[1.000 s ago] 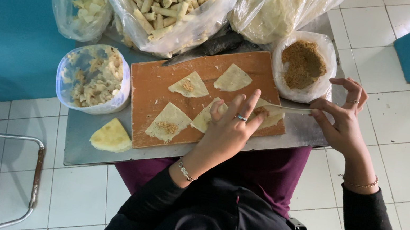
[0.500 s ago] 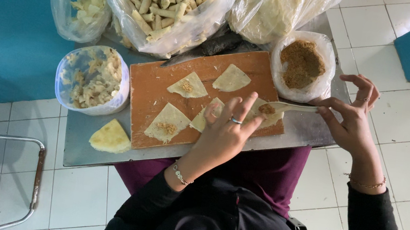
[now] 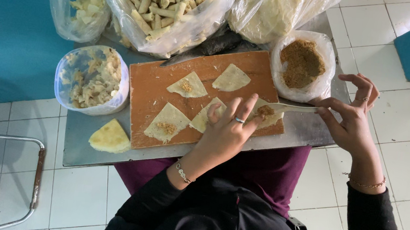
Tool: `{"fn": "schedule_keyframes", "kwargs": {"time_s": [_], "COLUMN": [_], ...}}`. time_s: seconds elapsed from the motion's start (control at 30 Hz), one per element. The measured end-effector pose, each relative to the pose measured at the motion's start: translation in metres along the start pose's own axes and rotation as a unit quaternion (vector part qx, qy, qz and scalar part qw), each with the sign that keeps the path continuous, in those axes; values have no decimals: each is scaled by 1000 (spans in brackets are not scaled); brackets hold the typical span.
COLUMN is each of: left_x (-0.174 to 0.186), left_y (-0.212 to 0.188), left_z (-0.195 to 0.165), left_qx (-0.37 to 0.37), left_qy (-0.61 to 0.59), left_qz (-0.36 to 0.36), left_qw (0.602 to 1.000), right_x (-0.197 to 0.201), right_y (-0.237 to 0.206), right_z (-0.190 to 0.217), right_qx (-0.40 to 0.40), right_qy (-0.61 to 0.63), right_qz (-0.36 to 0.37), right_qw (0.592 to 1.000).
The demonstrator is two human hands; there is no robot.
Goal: The person folds triangular pieces of dough into stuffed pastries at a metal work table. They spoon brown filling onto dough triangles, add diced filling from a plastic container, then pinch the dough edges together to seal each pastry and set it aside.
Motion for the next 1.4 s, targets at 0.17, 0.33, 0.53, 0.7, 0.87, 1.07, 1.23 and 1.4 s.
{"fn": "schedule_keyframes", "kwargs": {"time_s": [0.17, 0.33, 0.53, 0.7, 0.87, 1.07, 1.23, 1.4], "left_x": [2, 8, 28, 35, 23, 10, 7, 9], "left_y": [-3, 2, 7, 14, 21, 23, 26, 29], "left_z": [0, 17, 63, 88, 98, 97, 96, 95], "left_qx": [7, 17, 89, 101, 84, 69, 76, 78], "left_qy": [-4, -77, -52, 2, 5, 18, 33, 39], "left_qz": [0, -28, -8, 14, 53, 95, 93, 80], "left_qw": [1000, 996, 995, 995, 995, 993, 992, 993], "right_x": [5, 8, -7, -13, -14, -23, -26, -28], "right_y": [0, 15, 41, 67, 83, 93, 99, 104], "right_z": [3, 8, 36, 62, 70, 66, 61, 59], "right_qx": [-10, 15, 31, 68, 97, 118, 128, 126], "right_qy": [-3, -16, -55, -92, -113, -123, -115, -112], "right_qz": [0, -15, -47, -48, -40, -32, -24, -9], "right_qw": [1000, 1000, 997, 992, 988, 985, 985, 986]}}
Point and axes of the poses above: each hand's wrist, its own y-axis towards the middle knuckle, its own x-axis out of the back of the hand, z = x × y, the point moved 9 cm from there along y, towards the middle knuckle, and after that the axes turned 10 degrees about -y, right-handed, at the moved point
